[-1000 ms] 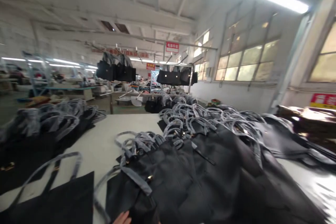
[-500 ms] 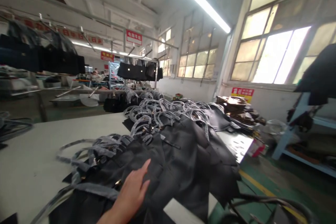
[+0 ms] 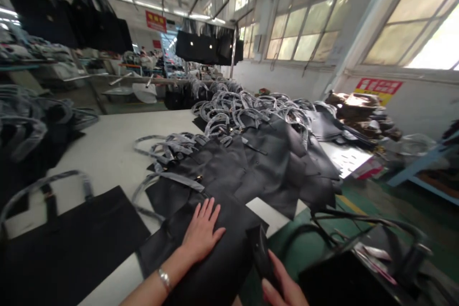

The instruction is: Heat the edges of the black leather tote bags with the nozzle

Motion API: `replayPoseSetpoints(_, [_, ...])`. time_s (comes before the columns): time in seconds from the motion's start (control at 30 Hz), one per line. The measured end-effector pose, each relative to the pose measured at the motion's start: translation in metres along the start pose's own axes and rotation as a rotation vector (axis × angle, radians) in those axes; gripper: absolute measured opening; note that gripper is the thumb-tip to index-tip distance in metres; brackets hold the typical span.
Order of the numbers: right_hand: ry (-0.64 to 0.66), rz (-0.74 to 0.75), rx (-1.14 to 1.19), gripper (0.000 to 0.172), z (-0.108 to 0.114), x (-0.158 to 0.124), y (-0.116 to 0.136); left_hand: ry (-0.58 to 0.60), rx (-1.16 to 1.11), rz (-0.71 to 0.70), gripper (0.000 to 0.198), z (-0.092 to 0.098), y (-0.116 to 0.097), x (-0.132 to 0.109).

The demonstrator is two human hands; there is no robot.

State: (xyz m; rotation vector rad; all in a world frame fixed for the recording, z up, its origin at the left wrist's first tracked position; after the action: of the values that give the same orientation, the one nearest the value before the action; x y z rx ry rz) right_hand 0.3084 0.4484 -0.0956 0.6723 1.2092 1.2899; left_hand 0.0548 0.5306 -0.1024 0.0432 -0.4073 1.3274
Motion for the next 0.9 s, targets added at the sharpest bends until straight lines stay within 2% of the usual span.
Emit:
replayPoseSetpoints(0.07, [0.006, -0.04, 0.005, 0.085, 0.003, 0.005, 0.009, 0.017, 0.007, -0.06, 0.066, -0.005, 0.007, -0.026])
replayPoseSetpoints(0.17, [-0.007, -0.063, 0.059, 0.084, 0.011, 0.008, 0.03, 0.035, 0.002, -0.105, 0.065, 0.003, 0.01, -0.042])
replayPoseSetpoints(0.27, [-0.085, -0.123, 0.083, 0.077, 0.029, 0.007, 0.042, 0.043, 0.017, -0.113, 0.062, 0.014, 0.021, -0.04])
replayPoseSetpoints(0.37, [-0.136, -0.207, 0.123, 0.071, 0.045, 0.0, 0.045, 0.05, 0.043, -0.129, 0.061, 0.018, 0.043, -0.033])
replayPoseSetpoints(0.47, [-0.093, -0.25, 0.165, 0.068, 0.048, -0.004, 0.046, 0.067, 0.064, -0.158, 0.06, 0.02, 0.06, -0.024])
replayPoseSetpoints(0.53, [-0.036, -0.259, 0.181, 0.065, 0.043, -0.004, 0.047, 0.05, 0.082, -0.133, 0.057, 0.023, 0.059, -0.017])
replayPoseSetpoints(0.6, [0.023, -0.276, 0.191, 0.064, 0.038, -0.003, 0.049, 0.012, 0.069, -0.079, 0.047, 0.025, 0.043, -0.009])
replayPoseSetpoints(0.67, [0.072, -0.292, 0.193, 0.063, 0.033, -0.001, 0.052, -0.006, -0.007, -0.089, 0.037, 0.022, 0.016, -0.001])
replayPoseSetpoints(0.8, [0.057, -0.296, 0.201, 0.064, 0.035, -0.001, 0.058, 0.041, -0.109, -0.395, 0.021, 0.002, -0.046, 0.019])
replayPoseSetpoints(0.9, [-0.019, -0.289, 0.239, 0.067, 0.041, -0.007, 0.059, 0.085, -0.092, -0.577, 0.015, -0.013, -0.068, 0.032])
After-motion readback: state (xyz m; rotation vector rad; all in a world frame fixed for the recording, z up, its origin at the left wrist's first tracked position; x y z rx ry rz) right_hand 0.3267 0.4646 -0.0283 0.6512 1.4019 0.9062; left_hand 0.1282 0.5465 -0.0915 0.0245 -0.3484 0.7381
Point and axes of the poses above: each hand's wrist, its own x-axis towards the middle knuckle, its own z-axis out of the back of the hand, y = z × x, the point moved 4 cm from there along x, towards the middle knuckle, and after that the axes turned 5 degrees about -y, right-handed, at the moved point
